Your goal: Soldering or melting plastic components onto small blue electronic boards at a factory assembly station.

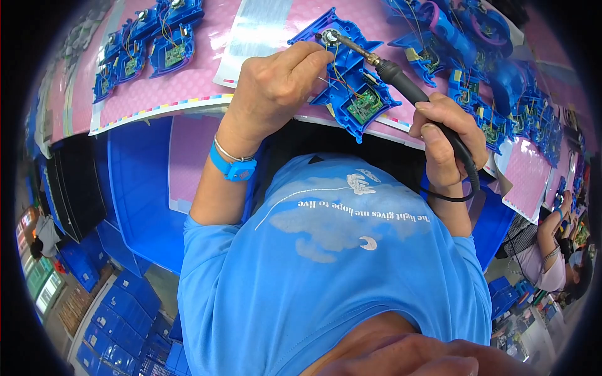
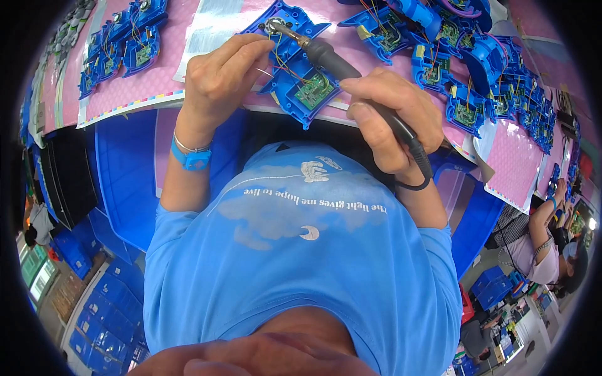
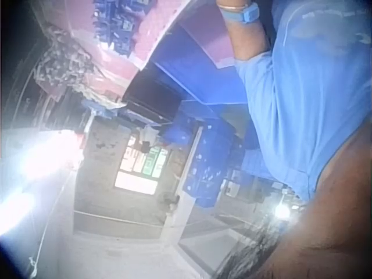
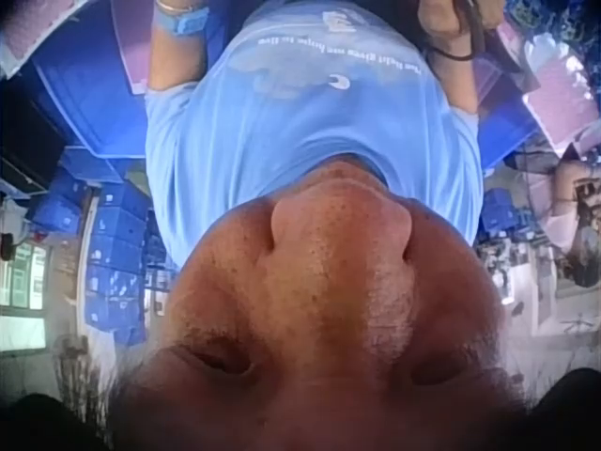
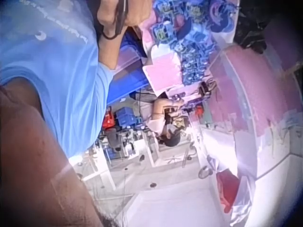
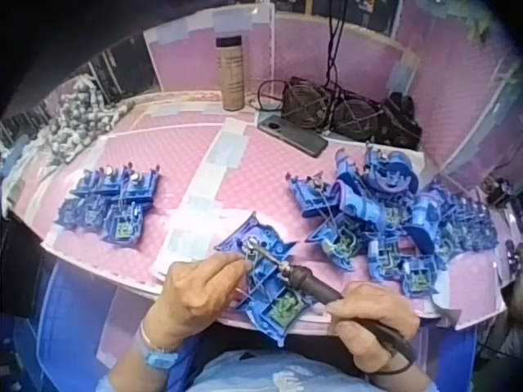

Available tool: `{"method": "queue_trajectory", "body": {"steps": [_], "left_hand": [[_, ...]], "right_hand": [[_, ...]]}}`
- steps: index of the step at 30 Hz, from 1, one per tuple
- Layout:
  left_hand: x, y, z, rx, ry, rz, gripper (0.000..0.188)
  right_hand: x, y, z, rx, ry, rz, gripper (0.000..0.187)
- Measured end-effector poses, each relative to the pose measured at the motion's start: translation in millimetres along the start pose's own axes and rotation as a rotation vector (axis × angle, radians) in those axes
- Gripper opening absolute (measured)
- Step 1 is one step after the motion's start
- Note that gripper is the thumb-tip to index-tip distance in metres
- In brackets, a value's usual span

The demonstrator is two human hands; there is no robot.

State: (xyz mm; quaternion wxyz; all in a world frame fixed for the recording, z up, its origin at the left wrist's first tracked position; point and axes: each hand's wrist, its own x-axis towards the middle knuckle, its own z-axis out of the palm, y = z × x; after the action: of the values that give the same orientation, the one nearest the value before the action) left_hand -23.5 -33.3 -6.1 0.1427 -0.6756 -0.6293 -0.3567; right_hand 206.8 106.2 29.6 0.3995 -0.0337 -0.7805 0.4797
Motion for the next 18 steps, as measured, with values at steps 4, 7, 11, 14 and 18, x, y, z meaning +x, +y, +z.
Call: {"method": "queue_trajectory", "body": {"steps": [4, 7, 11, 14, 18], "left_hand": [[0.4, -0.9, 0.5, -0.001, 0.009, 0.011, 0.035], [1.4, 0.1, -0.9, -0.024, -0.004, -0.012, 0.035], [1.9, 1.9, -2.3, -0.035, -0.012, -0.015, 0.033], [0.6, 2.0, -1.5, -0.040, -0.008, -0.018, 0.032], [0.0, 3.9, -6.9, -0.035, 0.035, -0.036, 0.030]], "right_hand": [[-2.7, 1.7, 0.1, -0.001, 0.013, -0.008, 0.022], [-2.8, 1.2, -0.9, 0.010, 0.006, -0.015, 0.023], [-2.9, -1.1, -0.4, -0.001, 0.014, -0.019, 0.024], [-3.7, -1.6, -1.0, -0.007, 0.014, -0.010, 0.024], [-7.2, -1.3, -5.4, -0.055, -0.020, -0.016, 0.029]]}}
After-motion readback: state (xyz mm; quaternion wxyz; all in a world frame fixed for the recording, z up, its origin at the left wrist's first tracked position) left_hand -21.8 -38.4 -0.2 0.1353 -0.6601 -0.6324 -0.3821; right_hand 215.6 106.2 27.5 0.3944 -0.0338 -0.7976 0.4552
